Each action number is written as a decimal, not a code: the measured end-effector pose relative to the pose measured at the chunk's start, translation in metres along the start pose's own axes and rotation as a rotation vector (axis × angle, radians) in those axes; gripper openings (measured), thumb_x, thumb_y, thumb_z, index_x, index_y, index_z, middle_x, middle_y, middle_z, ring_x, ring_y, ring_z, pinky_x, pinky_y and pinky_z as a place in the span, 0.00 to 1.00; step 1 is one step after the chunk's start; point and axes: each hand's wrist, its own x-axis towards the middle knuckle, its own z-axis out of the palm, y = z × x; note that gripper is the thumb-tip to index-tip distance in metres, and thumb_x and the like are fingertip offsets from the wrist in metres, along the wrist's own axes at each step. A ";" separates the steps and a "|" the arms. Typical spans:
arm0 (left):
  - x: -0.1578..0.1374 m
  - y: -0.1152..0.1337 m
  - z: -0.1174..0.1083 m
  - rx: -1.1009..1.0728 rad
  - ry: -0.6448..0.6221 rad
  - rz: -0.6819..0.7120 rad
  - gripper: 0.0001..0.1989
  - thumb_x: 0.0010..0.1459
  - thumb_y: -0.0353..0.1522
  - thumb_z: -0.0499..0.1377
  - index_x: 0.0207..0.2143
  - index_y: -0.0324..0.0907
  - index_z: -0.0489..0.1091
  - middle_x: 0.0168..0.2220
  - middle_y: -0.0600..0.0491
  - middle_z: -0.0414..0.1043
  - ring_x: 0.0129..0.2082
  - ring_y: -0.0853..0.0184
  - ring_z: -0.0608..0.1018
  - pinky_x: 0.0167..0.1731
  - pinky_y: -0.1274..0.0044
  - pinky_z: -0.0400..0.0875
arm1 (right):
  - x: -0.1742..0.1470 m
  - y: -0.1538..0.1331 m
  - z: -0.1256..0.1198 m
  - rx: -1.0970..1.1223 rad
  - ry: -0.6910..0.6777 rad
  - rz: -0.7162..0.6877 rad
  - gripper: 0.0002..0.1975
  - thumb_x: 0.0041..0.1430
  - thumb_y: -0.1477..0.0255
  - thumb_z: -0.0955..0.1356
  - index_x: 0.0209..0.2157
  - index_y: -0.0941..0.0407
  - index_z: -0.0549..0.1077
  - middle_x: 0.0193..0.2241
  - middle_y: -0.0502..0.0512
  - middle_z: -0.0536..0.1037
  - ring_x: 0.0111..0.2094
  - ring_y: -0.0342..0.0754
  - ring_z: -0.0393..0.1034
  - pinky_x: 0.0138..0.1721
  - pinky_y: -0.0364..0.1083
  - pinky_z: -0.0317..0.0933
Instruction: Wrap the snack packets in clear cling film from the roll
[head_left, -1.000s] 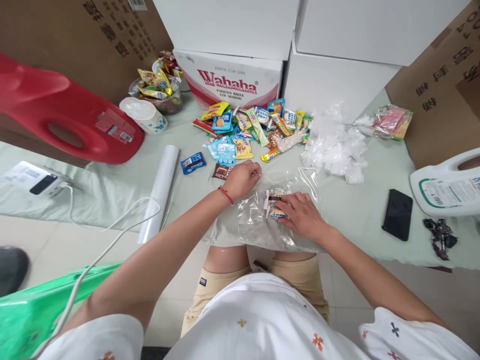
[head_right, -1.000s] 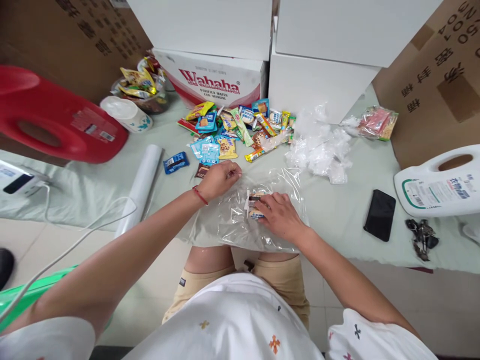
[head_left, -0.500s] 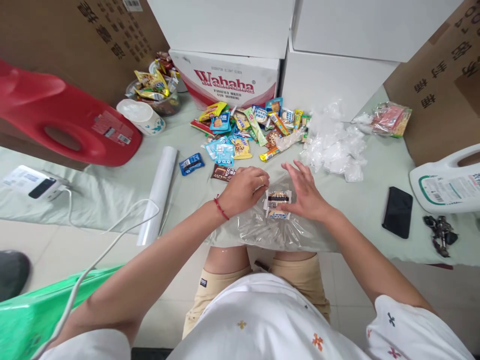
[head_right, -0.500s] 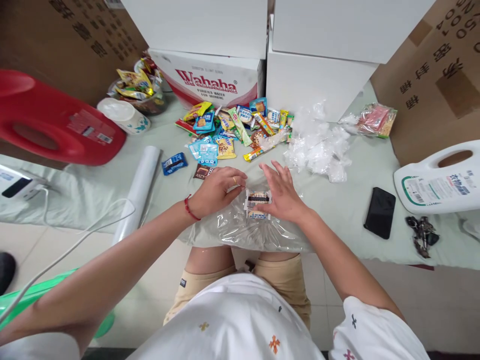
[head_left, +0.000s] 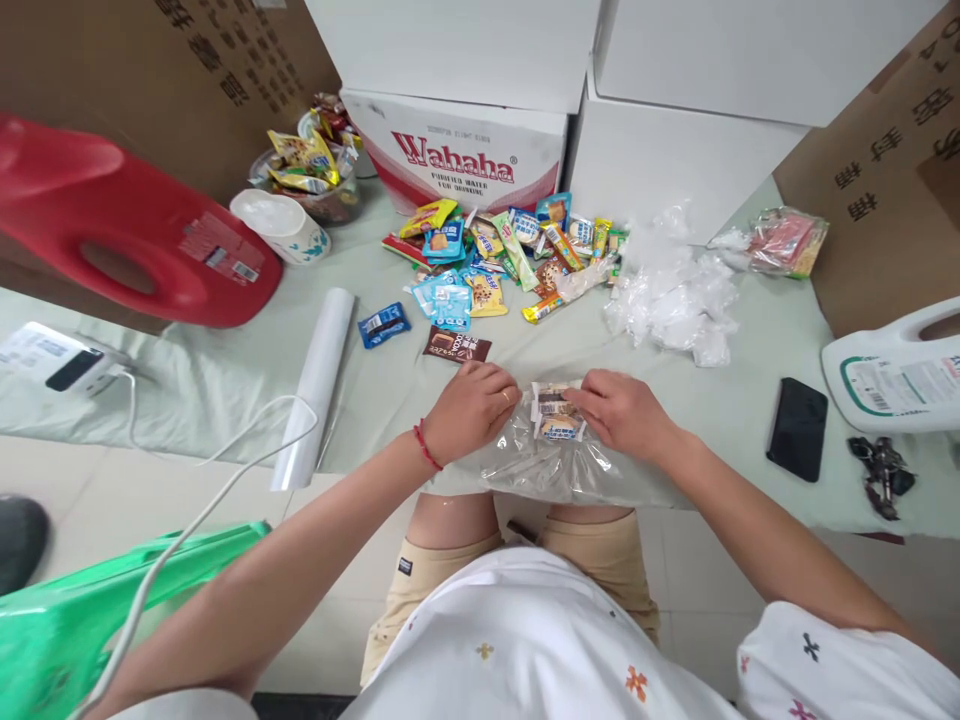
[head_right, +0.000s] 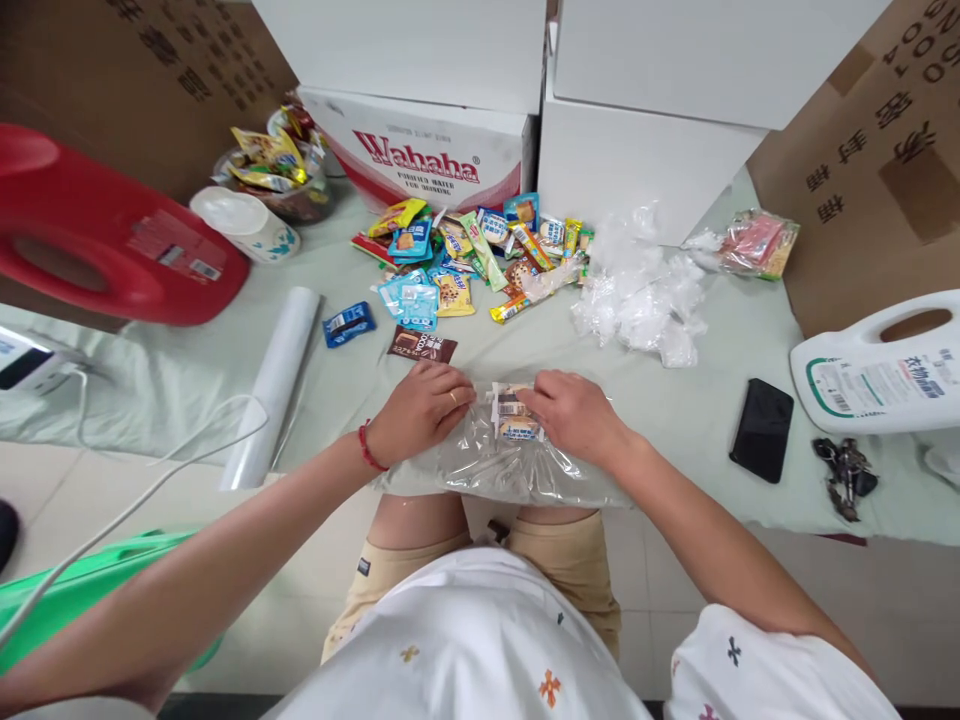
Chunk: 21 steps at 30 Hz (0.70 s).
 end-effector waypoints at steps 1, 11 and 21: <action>-0.004 0.001 0.003 0.015 0.012 0.023 0.11 0.71 0.30 0.52 0.40 0.41 0.75 0.40 0.47 0.79 0.43 0.60 0.75 0.44 0.65 0.62 | -0.007 -0.003 0.004 0.003 0.016 -0.019 0.13 0.71 0.75 0.61 0.47 0.55 0.77 0.33 0.55 0.72 0.33 0.48 0.61 0.35 0.46 0.53; -0.048 0.006 0.018 0.086 -0.064 0.122 0.15 0.66 0.26 0.53 0.52 0.39 0.73 0.39 0.46 0.78 0.42 0.59 0.75 0.45 0.65 0.65 | -0.039 0.010 0.035 0.236 0.024 -0.092 0.24 0.67 0.81 0.59 0.62 0.54 0.68 0.39 0.57 0.70 0.38 0.48 0.64 0.39 0.46 0.63; -0.013 0.042 0.025 -0.085 0.105 -0.019 0.15 0.69 0.38 0.57 0.55 0.47 0.75 0.52 0.46 0.78 0.54 0.56 0.73 0.48 0.64 0.64 | -0.036 0.005 0.026 0.270 0.054 -0.089 0.22 0.70 0.76 0.62 0.63 0.55 0.68 0.44 0.62 0.72 0.43 0.52 0.68 0.43 0.51 0.69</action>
